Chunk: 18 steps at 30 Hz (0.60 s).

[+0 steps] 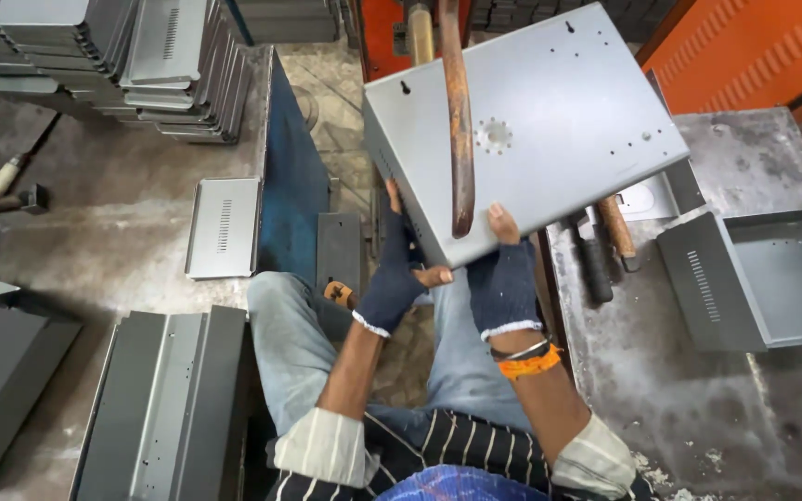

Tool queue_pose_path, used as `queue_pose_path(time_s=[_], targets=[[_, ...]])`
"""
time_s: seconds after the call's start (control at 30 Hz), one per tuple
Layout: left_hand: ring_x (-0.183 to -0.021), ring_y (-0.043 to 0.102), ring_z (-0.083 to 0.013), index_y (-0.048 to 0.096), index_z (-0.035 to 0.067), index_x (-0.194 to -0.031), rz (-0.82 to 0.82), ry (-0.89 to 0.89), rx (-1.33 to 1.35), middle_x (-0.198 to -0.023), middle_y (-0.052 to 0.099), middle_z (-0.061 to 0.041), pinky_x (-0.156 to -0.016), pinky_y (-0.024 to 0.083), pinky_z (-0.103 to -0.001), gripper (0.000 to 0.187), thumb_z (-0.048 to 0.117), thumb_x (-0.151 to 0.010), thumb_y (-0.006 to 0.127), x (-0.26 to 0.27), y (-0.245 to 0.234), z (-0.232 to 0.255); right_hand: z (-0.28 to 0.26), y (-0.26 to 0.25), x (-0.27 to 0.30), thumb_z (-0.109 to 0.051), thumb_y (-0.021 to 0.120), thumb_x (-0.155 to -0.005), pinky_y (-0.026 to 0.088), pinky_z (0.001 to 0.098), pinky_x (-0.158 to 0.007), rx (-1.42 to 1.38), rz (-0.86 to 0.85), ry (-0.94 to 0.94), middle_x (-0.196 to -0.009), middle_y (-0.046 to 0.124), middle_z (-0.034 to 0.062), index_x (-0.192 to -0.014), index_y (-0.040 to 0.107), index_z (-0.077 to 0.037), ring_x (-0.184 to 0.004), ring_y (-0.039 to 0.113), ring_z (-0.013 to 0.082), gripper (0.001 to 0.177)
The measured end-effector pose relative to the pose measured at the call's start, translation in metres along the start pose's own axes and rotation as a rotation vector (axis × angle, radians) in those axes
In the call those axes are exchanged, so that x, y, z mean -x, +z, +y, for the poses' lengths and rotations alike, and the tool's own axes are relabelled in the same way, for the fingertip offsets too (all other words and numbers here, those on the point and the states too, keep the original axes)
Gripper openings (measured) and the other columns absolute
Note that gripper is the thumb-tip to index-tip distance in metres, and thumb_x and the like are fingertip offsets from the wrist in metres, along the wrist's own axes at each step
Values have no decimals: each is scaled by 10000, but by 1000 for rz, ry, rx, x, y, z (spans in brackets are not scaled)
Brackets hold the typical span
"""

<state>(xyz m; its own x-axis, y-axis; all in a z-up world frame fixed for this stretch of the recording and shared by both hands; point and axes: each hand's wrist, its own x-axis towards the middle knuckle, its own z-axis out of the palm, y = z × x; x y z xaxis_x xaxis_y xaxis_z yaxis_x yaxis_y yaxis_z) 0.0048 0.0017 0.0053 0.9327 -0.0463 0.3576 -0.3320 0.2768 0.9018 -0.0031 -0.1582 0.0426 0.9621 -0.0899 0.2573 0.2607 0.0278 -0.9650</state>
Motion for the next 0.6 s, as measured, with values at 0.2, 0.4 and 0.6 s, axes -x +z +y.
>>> queue_pose_path(time_s=[0.2, 0.4, 0.6], targets=[[-1556, 348, -271, -168, 146, -1711, -42, 34, -15, -1744, 224, -175, -1256, 372, -405, 1595, 460, -653, 983, -19, -4, -21, 10, -7, -18, -157, 638, -995, 407, 382, -1112, -694, 281, 466, -1322, 585, 69, -1309, 624, -7, -1233, 536, 196, 348], [-1459, 448, -311, -173, 203, -1669, -49, -123, 98, -1648, 315, -195, -1149, 479, -457, 1606, 385, -602, 1014, -21, 1, 6, 1, -2, -23, -256, 633, -969, 370, 299, -1153, -281, 58, 218, -1444, 582, 19, -1362, 622, -79, -1327, 510, 132, 431], [-1558, 367, -323, -125, 204, -1727, -55, -10, 27, -1735, 234, -188, -1251, 410, -471, 1566, 258, -636, 997, -23, -5, -1, 20, -12, -20, -209, 667, -965, 421, 378, -1108, -681, 202, 433, -1356, 572, 60, -1343, 623, -37, -1269, 537, 187, 418]])
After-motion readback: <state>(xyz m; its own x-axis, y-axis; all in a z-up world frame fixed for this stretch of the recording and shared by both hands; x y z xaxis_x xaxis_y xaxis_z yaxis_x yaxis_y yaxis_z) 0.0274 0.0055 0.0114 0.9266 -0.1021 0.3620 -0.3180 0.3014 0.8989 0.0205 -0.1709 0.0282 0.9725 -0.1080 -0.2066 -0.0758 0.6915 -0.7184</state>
